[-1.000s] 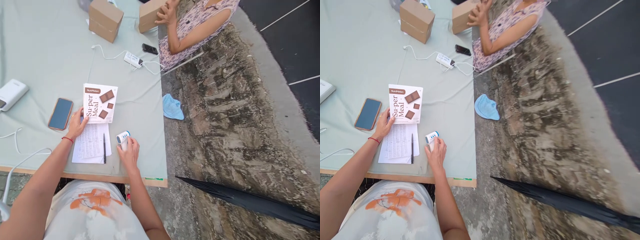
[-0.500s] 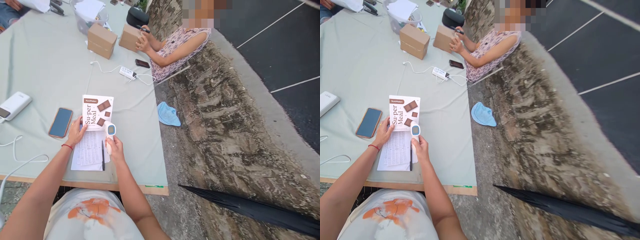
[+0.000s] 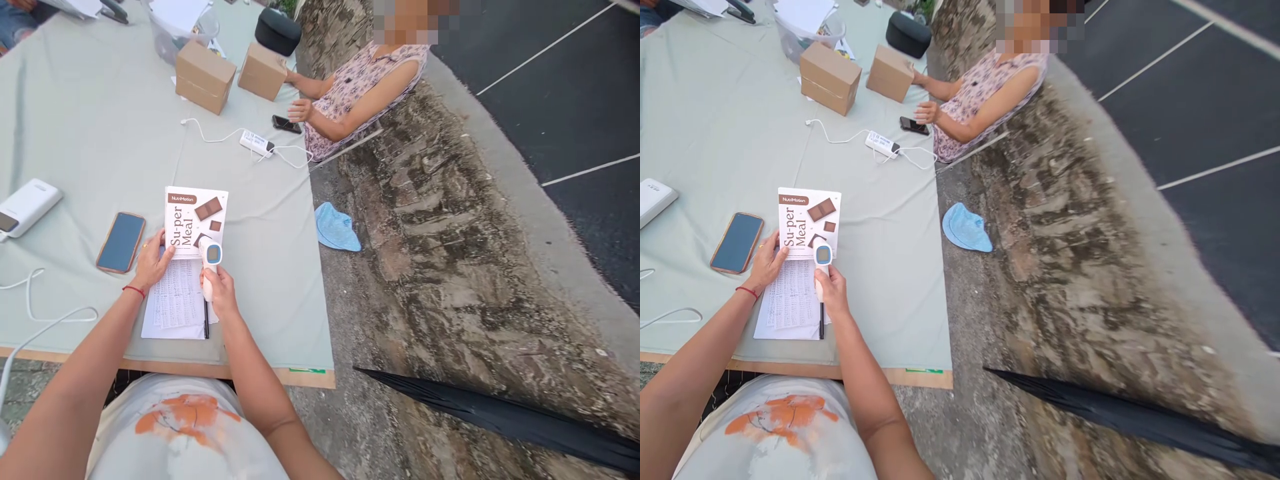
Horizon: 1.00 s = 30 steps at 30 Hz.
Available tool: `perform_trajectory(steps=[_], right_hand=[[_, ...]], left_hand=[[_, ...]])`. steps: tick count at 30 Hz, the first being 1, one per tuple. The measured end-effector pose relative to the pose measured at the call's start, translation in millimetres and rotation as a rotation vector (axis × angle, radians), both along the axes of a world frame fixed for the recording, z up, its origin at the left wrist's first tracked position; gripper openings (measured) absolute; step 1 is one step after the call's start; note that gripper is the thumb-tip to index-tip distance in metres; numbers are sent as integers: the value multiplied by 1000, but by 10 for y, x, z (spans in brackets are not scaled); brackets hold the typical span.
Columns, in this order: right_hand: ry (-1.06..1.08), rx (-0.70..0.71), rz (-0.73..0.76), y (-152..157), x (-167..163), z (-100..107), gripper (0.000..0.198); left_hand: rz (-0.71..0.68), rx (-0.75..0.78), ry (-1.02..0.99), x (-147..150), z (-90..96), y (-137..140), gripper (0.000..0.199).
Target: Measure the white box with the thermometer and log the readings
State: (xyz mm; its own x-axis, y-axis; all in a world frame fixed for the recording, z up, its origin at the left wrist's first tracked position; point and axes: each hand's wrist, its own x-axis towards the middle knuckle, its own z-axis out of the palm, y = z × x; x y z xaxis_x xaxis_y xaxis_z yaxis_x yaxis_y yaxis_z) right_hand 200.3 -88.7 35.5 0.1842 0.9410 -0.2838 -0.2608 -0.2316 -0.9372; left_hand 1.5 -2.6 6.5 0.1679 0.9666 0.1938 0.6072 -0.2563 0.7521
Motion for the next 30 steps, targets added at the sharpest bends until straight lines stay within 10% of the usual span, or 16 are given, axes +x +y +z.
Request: perform_trajectory(steps=[30], right_hand=[[34, 3, -164, -377, 191, 271, 47]], left_hand=[[8, 3, 14, -7, -1, 57, 110]])
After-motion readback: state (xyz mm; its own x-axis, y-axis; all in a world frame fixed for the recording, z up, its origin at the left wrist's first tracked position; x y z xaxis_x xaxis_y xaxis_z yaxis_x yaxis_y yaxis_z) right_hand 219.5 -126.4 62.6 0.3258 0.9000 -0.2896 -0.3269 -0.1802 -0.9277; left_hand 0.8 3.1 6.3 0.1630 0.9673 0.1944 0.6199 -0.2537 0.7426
